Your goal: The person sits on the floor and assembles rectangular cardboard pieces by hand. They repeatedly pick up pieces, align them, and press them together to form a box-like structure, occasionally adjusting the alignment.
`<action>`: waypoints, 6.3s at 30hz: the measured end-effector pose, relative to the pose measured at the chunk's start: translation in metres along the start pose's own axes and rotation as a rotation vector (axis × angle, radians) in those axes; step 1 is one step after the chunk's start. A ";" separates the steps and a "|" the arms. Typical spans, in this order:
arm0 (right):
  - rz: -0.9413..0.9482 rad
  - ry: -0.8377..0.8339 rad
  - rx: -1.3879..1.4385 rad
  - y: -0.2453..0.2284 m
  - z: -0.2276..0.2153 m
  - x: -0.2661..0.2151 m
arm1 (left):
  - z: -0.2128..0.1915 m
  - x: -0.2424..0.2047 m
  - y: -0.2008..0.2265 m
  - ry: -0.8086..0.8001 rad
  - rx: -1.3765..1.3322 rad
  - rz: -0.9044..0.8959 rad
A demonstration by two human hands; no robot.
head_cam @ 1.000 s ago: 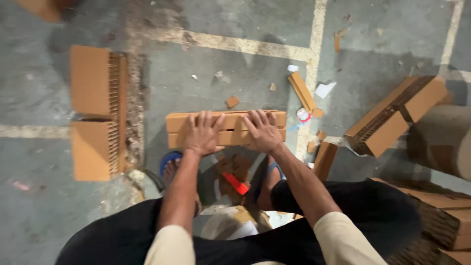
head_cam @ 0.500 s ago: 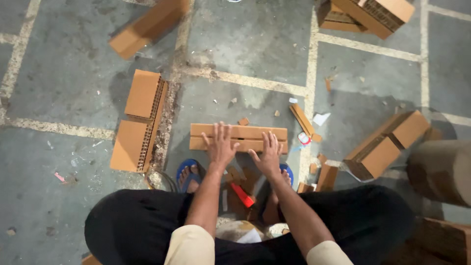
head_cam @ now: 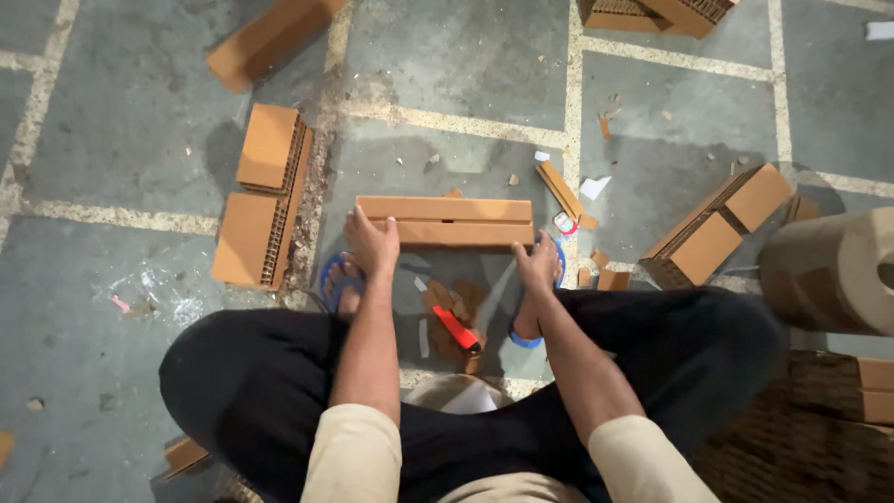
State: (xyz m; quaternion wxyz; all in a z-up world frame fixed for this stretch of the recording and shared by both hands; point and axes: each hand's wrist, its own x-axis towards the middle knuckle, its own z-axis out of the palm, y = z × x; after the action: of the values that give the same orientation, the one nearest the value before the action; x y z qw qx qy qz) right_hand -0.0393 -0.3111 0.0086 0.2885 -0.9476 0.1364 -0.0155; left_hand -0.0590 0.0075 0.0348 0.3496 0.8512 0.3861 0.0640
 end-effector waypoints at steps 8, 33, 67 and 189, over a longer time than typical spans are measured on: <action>-0.083 0.183 0.203 -0.008 0.026 0.022 | 0.021 0.033 -0.069 0.137 -0.099 0.067; -0.008 -0.013 0.352 0.024 0.056 0.039 | 0.044 0.037 -0.071 0.028 -0.255 0.119; -0.923 -0.421 -0.292 -0.074 -0.001 0.118 | 0.080 0.055 0.038 -0.496 0.643 0.993; -0.611 -0.181 -0.289 -0.101 0.101 0.062 | 0.123 0.020 0.052 -0.105 0.248 0.668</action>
State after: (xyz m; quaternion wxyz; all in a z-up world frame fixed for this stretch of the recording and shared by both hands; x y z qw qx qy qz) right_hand 0.0566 -0.1927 -0.0230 0.1442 -0.9732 -0.1790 0.0023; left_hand 0.0330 -0.0695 -0.0273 0.2227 0.9685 0.0731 0.0836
